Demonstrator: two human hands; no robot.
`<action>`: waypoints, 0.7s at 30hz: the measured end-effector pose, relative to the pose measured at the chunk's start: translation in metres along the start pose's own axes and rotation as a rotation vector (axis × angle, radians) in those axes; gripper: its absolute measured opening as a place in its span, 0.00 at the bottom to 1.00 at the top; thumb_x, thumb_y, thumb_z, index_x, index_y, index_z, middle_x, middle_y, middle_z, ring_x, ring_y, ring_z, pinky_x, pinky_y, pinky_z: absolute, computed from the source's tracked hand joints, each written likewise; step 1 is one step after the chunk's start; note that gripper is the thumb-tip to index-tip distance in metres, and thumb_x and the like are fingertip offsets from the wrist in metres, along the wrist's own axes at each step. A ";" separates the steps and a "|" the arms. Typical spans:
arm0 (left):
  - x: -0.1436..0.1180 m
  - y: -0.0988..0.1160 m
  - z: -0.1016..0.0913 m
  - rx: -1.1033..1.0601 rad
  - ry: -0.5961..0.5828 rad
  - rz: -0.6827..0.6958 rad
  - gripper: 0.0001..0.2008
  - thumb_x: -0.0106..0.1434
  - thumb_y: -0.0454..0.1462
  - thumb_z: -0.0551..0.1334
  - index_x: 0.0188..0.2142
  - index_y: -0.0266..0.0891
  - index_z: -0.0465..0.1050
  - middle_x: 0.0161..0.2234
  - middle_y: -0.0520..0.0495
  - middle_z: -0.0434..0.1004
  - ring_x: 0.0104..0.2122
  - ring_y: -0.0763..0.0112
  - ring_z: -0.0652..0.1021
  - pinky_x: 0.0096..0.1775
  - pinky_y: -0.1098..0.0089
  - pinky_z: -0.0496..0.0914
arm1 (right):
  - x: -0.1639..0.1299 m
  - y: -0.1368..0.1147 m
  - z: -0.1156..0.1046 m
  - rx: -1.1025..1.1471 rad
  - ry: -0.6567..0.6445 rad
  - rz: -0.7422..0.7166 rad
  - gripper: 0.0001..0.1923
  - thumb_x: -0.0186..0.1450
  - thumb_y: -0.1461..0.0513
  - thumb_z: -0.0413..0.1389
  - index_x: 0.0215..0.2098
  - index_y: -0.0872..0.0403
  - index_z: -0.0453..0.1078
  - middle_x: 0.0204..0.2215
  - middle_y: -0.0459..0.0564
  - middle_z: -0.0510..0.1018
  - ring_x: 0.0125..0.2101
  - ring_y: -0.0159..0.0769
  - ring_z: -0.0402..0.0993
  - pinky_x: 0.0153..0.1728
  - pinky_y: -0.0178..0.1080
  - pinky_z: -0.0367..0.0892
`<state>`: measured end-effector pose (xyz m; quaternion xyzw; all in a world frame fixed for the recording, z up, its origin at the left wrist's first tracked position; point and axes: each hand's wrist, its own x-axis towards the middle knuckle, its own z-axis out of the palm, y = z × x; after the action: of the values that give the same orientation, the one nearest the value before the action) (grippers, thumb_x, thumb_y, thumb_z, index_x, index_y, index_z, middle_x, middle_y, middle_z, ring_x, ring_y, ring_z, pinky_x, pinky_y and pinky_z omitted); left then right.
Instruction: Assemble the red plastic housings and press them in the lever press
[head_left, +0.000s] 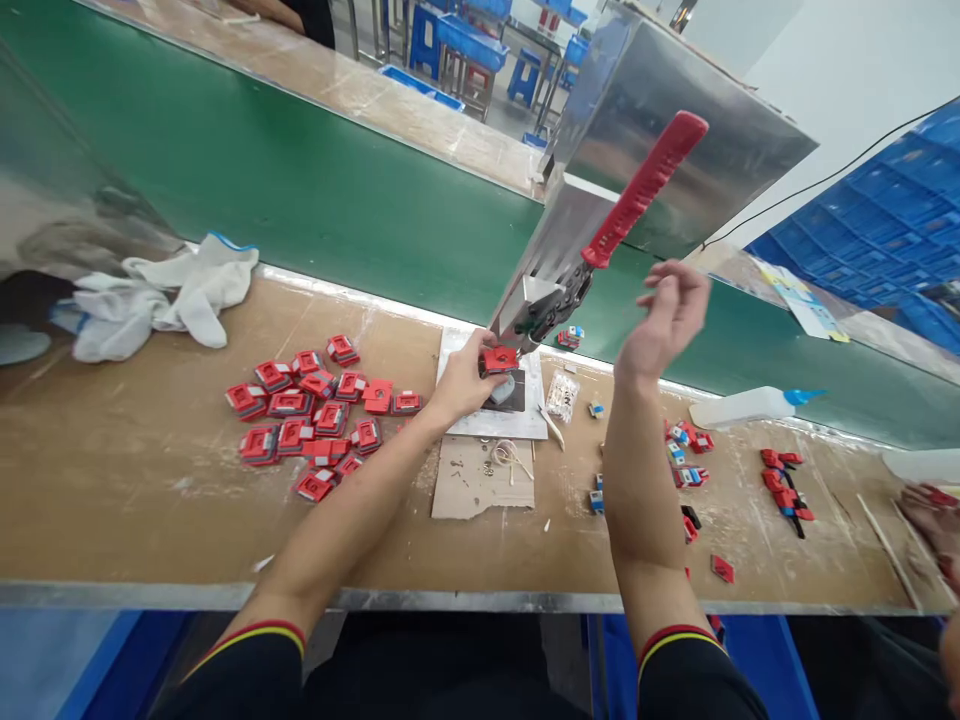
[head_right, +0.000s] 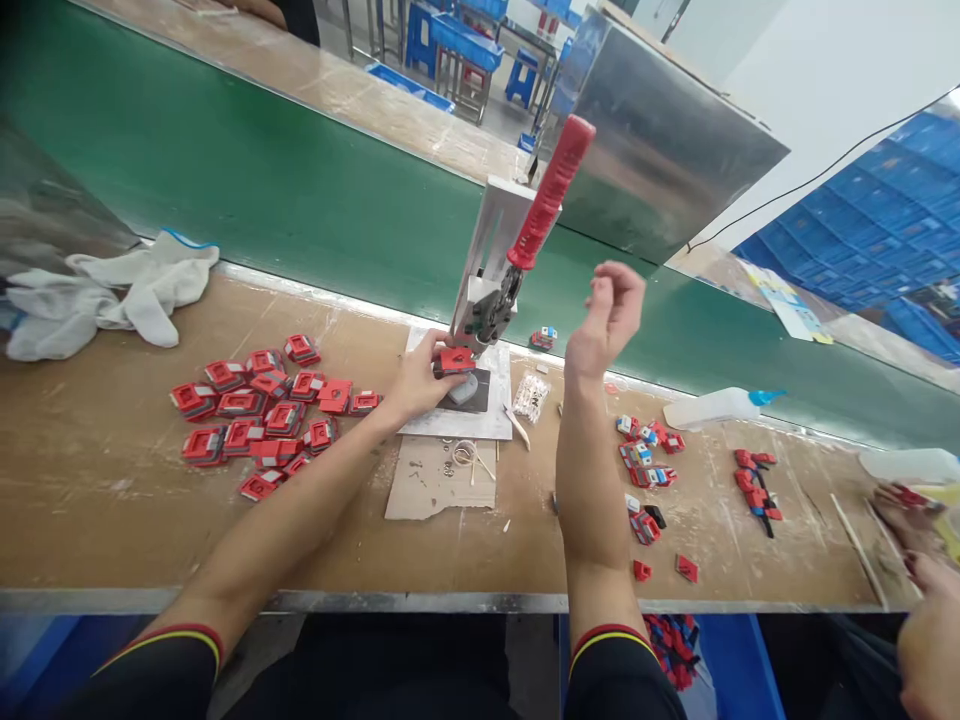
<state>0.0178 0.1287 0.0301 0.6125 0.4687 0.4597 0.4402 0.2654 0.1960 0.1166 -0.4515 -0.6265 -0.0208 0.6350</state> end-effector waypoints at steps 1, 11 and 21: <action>0.000 -0.003 0.003 0.005 -0.014 0.012 0.23 0.56 0.28 0.70 0.47 0.45 0.65 0.39 0.50 0.83 0.40 0.61 0.83 0.49 0.57 0.75 | 0.009 -0.020 0.003 0.102 0.017 -0.089 0.21 0.76 0.45 0.45 0.59 0.44 0.65 0.52 0.53 0.73 0.53 0.45 0.76 0.52 0.53 0.75; 0.001 -0.021 0.013 0.071 -0.029 0.140 0.23 0.59 0.30 0.67 0.52 0.44 0.65 0.42 0.47 0.84 0.41 0.60 0.83 0.48 0.57 0.75 | 0.000 -0.132 0.039 0.518 -0.336 -0.337 0.17 0.71 0.53 0.63 0.56 0.42 0.67 0.25 0.37 0.66 0.21 0.29 0.64 0.25 0.36 0.69; -0.004 -0.016 0.010 0.084 -0.072 0.233 0.19 0.63 0.29 0.62 0.53 0.40 0.66 0.40 0.47 0.80 0.40 0.62 0.81 0.46 0.62 0.74 | -0.052 -0.117 0.016 0.083 -0.410 -0.783 0.08 0.71 0.67 0.58 0.39 0.45 0.72 0.26 0.42 0.75 0.38 0.36 0.79 0.38 0.43 0.78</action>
<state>0.0249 0.1266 0.0124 0.6969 0.3971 0.4655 0.3741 0.1725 0.1083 0.1350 -0.1491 -0.8637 -0.1444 0.4593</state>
